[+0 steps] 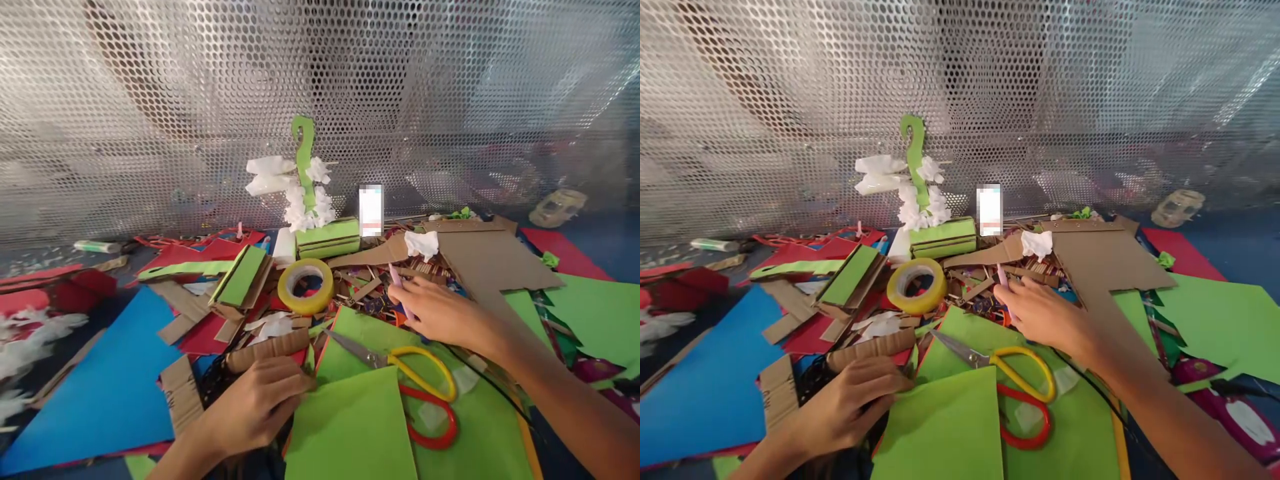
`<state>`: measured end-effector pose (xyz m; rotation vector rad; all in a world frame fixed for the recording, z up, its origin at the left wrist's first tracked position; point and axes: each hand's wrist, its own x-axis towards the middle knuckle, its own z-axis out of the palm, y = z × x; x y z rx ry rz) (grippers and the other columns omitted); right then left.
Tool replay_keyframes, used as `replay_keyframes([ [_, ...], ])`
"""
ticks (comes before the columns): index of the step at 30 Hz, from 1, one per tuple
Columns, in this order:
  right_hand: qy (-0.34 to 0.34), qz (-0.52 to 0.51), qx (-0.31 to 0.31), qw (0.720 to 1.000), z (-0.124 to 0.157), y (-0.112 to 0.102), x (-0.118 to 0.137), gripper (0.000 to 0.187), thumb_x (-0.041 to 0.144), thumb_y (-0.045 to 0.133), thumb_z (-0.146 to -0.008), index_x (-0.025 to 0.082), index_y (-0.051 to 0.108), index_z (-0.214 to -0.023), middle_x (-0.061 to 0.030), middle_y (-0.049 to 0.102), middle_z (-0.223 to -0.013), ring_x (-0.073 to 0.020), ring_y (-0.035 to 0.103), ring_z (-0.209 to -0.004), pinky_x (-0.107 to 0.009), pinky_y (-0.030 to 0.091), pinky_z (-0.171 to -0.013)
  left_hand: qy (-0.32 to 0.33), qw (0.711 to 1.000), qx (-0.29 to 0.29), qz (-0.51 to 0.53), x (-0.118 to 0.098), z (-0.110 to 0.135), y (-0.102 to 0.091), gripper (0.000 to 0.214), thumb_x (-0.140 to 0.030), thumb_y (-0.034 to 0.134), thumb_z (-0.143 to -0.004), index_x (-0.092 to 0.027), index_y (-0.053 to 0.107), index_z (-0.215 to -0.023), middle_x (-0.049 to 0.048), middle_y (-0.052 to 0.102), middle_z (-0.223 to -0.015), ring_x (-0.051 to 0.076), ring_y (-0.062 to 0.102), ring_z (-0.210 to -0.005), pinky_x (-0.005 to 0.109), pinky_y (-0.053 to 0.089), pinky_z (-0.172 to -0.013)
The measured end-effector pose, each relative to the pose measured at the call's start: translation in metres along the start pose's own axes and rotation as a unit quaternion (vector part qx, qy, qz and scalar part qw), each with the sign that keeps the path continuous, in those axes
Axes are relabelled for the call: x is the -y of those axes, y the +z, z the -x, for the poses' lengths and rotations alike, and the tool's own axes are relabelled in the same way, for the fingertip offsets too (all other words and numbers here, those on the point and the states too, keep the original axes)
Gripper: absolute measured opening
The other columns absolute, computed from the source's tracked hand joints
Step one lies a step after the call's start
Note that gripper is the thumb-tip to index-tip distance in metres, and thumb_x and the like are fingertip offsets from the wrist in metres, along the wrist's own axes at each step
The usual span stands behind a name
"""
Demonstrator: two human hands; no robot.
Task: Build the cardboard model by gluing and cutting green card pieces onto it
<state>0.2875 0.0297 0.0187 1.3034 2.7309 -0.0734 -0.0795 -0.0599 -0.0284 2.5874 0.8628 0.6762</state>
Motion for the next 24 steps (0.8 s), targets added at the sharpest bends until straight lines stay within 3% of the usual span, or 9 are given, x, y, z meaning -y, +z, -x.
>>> replay_keyframes([
  [4, -0.006, 0.023, 0.003, 1.000, -0.002, 0.004, 0.007, 0.048, 0.006, 0.065, -0.085, 0.024, 0.059, -0.129, -0.0184, 0.066, -0.139, -0.0379, 0.064, -0.121, -0.045, 0.055, -0.088, 0.001, 1.000, 0.014, 0.000, -0.002, -0.003, 0.001, 0.028, -0.017, 0.053, -0.098, -0.032, 0.075, -0.106, 0.0061, 0.071, -0.076, 0.023, 0.067, -0.069, 0.035, 0.049, -0.062],
  [7, 0.002, 0.017, -0.013, 1.000, -0.009, 0.008, 0.006, 0.052, 0.002, 0.060, -0.083, 0.020, 0.057, -0.132, -0.0211, 0.063, -0.142, -0.0369, 0.066, -0.120, -0.043, 0.053, -0.091, -0.021, 1.000, -0.001, -0.007, -0.001, -0.002, 0.005, 0.023, -0.022, 0.055, -0.101, -0.031, 0.075, -0.110, 0.0068, 0.076, -0.084, 0.023, 0.071, -0.074, 0.034, 0.053, -0.067],
  [13, 0.072, 0.037, -0.103, 0.991, -0.015, 0.003, -0.004, 0.030, 0.003, 0.056, -0.089, 0.015, 0.058, -0.117, -0.0208, 0.070, -0.117, -0.0347, 0.068, -0.105, -0.040, 0.047, -0.085, -0.099, 0.994, -0.019, -0.033, 0.000, 0.000, 0.010, 0.031, -0.036, 0.062, -0.101, -0.030, 0.070, -0.129, 0.0076, 0.080, -0.115, 0.025, 0.078, -0.096, 0.033, 0.059, -0.081],
  [16, 0.051, 0.028, -0.138, 0.989, -0.004, -0.006, 0.011, 0.022, 0.012, 0.065, -0.091, 0.019, 0.056, -0.110, -0.0154, 0.070, -0.108, -0.0323, 0.065, -0.103, -0.035, 0.043, -0.080, -0.096, 0.994, -0.015, -0.049, -0.001, -0.002, 0.012, 0.032, -0.035, 0.057, -0.103, -0.023, 0.069, -0.130, 0.0098, 0.079, -0.121, 0.027, 0.077, -0.108, 0.034, 0.059, -0.091],
  [19, 0.001, -0.072, -0.057, 0.996, 0.010, -0.010, 0.042, 0.021, 0.021, 0.070, -0.092, 0.023, 0.052, -0.104, -0.0043, 0.070, -0.091, -0.0217, 0.063, -0.077, -0.029, 0.036, -0.066, -0.075, 0.995, -0.021, -0.055, -0.001, -0.005, 0.013, 0.027, -0.033, 0.054, -0.105, -0.020, 0.071, -0.122, 0.0099, 0.080, -0.115, 0.026, 0.076, -0.104, 0.032, 0.058, -0.088],
  [21, -0.023, -0.098, -0.005, 0.995, 0.017, -0.009, 0.064, 0.019, 0.015, 0.066, -0.091, 0.024, 0.051, -0.099, -0.0033, 0.068, -0.090, -0.0202, 0.061, -0.076, -0.028, 0.032, -0.064, -0.053, 0.997, -0.020, -0.050, 0.001, -0.007, 0.013, 0.025, -0.029, 0.051, -0.106, -0.020, 0.072, -0.114, 0.0092, 0.079, -0.108, 0.023, 0.076, -0.098, 0.031, 0.057, -0.085],
  [24, -0.031, -0.111, 0.010, 0.993, 0.022, -0.004, 0.085, 0.023, 0.020, 0.068, -0.088, 0.024, 0.048, -0.100, -0.0030, 0.067, -0.090, -0.0205, 0.060, -0.078, -0.028, 0.030, -0.062, -0.040, 0.998, -0.025, -0.037, 0.003, -0.009, 0.014, 0.022, -0.027, 0.052, -0.104, -0.020, 0.073, -0.109, 0.0086, 0.079, -0.105, 0.023, 0.075, -0.096, 0.031, 0.056, -0.084],
])
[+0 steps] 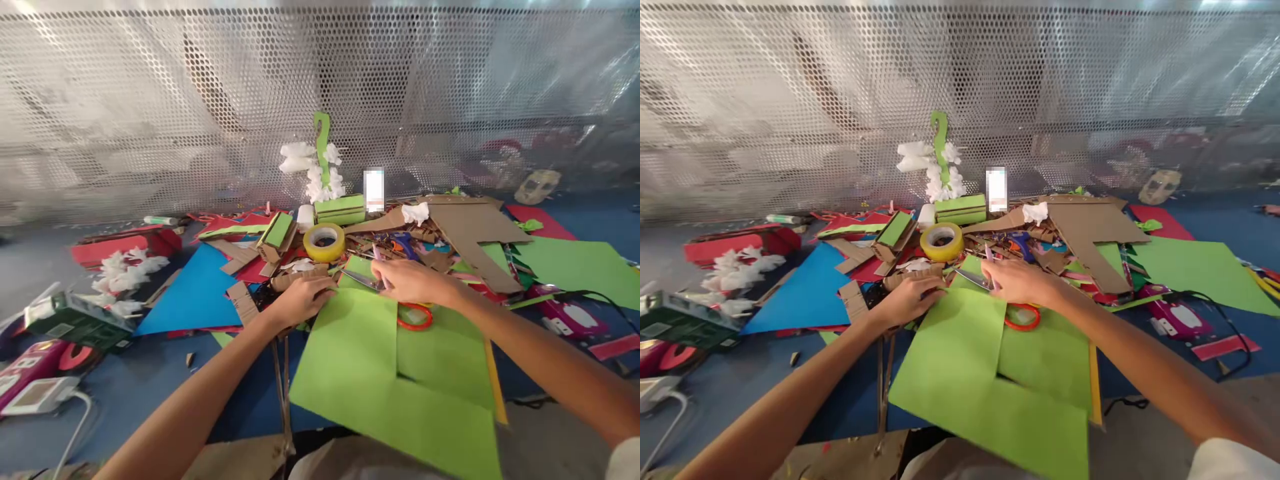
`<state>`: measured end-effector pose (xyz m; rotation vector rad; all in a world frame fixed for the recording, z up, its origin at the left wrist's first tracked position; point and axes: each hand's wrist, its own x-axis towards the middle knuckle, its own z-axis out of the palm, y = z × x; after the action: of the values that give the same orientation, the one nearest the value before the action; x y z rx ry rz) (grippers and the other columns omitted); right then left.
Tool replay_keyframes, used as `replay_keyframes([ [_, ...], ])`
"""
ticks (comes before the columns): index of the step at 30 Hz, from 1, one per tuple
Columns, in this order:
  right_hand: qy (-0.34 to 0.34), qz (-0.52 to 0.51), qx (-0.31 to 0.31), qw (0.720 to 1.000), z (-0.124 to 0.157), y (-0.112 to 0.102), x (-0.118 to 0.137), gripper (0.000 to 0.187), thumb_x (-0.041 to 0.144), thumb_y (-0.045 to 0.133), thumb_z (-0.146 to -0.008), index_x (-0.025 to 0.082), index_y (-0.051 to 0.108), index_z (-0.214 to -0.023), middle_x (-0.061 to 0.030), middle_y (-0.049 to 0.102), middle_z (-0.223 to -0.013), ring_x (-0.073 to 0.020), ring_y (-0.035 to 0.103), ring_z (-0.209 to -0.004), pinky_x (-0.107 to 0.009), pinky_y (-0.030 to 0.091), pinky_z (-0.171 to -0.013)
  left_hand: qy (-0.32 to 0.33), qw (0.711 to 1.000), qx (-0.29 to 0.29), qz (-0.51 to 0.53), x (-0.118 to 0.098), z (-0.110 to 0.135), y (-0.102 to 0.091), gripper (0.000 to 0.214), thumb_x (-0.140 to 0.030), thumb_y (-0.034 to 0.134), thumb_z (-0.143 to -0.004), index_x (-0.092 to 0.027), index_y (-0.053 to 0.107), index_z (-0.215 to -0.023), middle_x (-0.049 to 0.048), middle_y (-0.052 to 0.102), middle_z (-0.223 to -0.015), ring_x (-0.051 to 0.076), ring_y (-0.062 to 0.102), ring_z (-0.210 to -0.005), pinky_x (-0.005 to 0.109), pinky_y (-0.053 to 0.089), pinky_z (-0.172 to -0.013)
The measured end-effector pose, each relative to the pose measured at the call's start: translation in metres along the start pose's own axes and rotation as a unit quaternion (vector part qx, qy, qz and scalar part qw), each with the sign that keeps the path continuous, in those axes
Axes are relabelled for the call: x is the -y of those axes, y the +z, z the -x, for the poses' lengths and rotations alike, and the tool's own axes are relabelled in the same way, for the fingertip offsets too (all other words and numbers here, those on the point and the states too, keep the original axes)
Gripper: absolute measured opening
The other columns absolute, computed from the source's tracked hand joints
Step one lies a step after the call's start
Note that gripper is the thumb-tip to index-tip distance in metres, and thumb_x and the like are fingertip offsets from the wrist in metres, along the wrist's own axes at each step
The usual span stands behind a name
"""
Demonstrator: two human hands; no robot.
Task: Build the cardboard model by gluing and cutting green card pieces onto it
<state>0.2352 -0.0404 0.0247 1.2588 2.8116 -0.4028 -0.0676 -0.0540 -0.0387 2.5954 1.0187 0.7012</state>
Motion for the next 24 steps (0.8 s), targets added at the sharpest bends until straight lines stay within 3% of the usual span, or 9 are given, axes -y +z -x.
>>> replay_keyframes([
  [3, 0.016, 0.033, -0.013, 0.999, -0.002, 0.008, 0.008, 0.027, 0.028, 0.071, -0.086, 0.023, 0.049, -0.101, -0.0053, 0.068, -0.093, -0.0225, 0.061, -0.081, -0.030, 0.029, -0.063, -0.023, 1.000, -0.004, 0.005, 0.000, -0.001, -0.001, 0.020, -0.028, 0.056, -0.102, -0.020, 0.073, -0.106, 0.0070, 0.079, -0.101, 0.022, 0.074, -0.091, 0.030, 0.054, -0.081],
  [6, 0.040, 0.079, -0.029, 0.996, -0.004, 0.014, 0.012, 0.018, 0.026, 0.064, -0.092, 0.018, 0.054, -0.106, -0.0105, 0.071, -0.094, -0.0256, 0.064, -0.084, -0.032, 0.030, -0.066, -0.042, 0.999, 0.000, 0.012, -0.001, -0.002, -0.003, 0.020, -0.030, 0.057, -0.102, -0.020, 0.074, -0.105, 0.0065, 0.078, -0.098, 0.021, 0.072, -0.088, 0.029, 0.051, -0.079],
  [9, 0.053, 0.091, -0.003, 0.994, -0.001, 0.013, 0.012, 0.037, 0.030, 0.062, -0.095, 0.010, 0.055, -0.126, -0.0144, 0.074, -0.093, -0.0284, 0.067, -0.081, -0.034, 0.030, -0.065, -0.053, 0.998, -0.005, 0.037, -0.002, -0.003, -0.006, 0.020, -0.031, 0.056, -0.102, -0.020, 0.073, -0.103, 0.0066, 0.077, -0.098, 0.020, 0.071, -0.088, 0.028, 0.050, -0.078],
  [12, 0.096, 0.092, 0.003, 0.991, 0.011, 0.000, 0.004, 0.050, 0.022, 0.060, -0.091, 0.008, 0.050, -0.138, -0.0146, 0.075, -0.094, -0.0272, 0.068, -0.076, -0.033, 0.030, -0.063, -0.079, 0.994, -0.014, 0.071, -0.004, -0.004, -0.007, 0.019, -0.032, 0.057, -0.100, -0.020, 0.071, -0.098, 0.0051, 0.075, -0.092, 0.018, 0.067, -0.082, 0.027, 0.048, -0.075],
  [14, 0.128, 0.098, 0.001, 0.987, 0.022, -0.015, -0.007, 0.038, 0.020, 0.056, -0.091, 0.012, 0.055, -0.128, -0.0119, 0.074, -0.089, -0.0249, 0.067, -0.071, -0.032, 0.030, -0.062, -0.121, 0.987, -0.013, 0.105, -0.005, -0.007, -0.008, 0.020, -0.035, 0.059, -0.099, -0.019, 0.068, -0.092, 0.0019, 0.069, -0.079, 0.016, 0.062, -0.071, 0.026, 0.045, -0.068],
  [17, 0.175, 0.091, -0.005, 0.980, 0.036, -0.039, -0.032, 0.042, 0.025, 0.057, -0.092, 0.012, 0.052, -0.132, -0.0128, 0.073, -0.091, -0.0263, 0.067, -0.073, -0.031, 0.030, -0.060, -0.171, 0.974, -0.016, 0.148, -0.006, -0.012, -0.011, 0.024, -0.041, 0.062, -0.095, -0.018, 0.064, -0.086, -0.0021, 0.059, -0.066, 0.013, 0.051, -0.060, 0.025, 0.038, -0.058],
  [21, 0.259, 0.128, 0.004, 0.957, 0.044, -0.060, -0.073, 0.034, 0.023, 0.056, -0.089, 0.015, 0.058, -0.122, -0.0141, 0.071, -0.088, -0.0279, 0.066, -0.072, -0.032, 0.029, -0.059, -0.178, 0.956, -0.048, 0.230, 0.000, -0.022, -0.023, 0.034, -0.051, 0.067, -0.092, -0.018, 0.060, -0.082, -0.0027, 0.056, -0.065, 0.012, 0.048, -0.059, 0.024, 0.038, -0.057],
  [24, 0.279, 0.119, 0.010, 0.953, 0.044, -0.061, -0.092, 0.032, 0.026, 0.058, -0.090, 0.015, 0.058, -0.120, -0.0130, 0.070, -0.086, -0.0278, 0.066, -0.072, -0.031, 0.031, -0.059, -0.172, 0.934, -0.075, 0.303, 0.007, -0.031, -0.025, 0.041, -0.058, 0.067, -0.091, -0.018, 0.060, -0.083, -0.0002, 0.061, -0.072, 0.013, 0.054, -0.064, 0.025, 0.045, -0.062],
])
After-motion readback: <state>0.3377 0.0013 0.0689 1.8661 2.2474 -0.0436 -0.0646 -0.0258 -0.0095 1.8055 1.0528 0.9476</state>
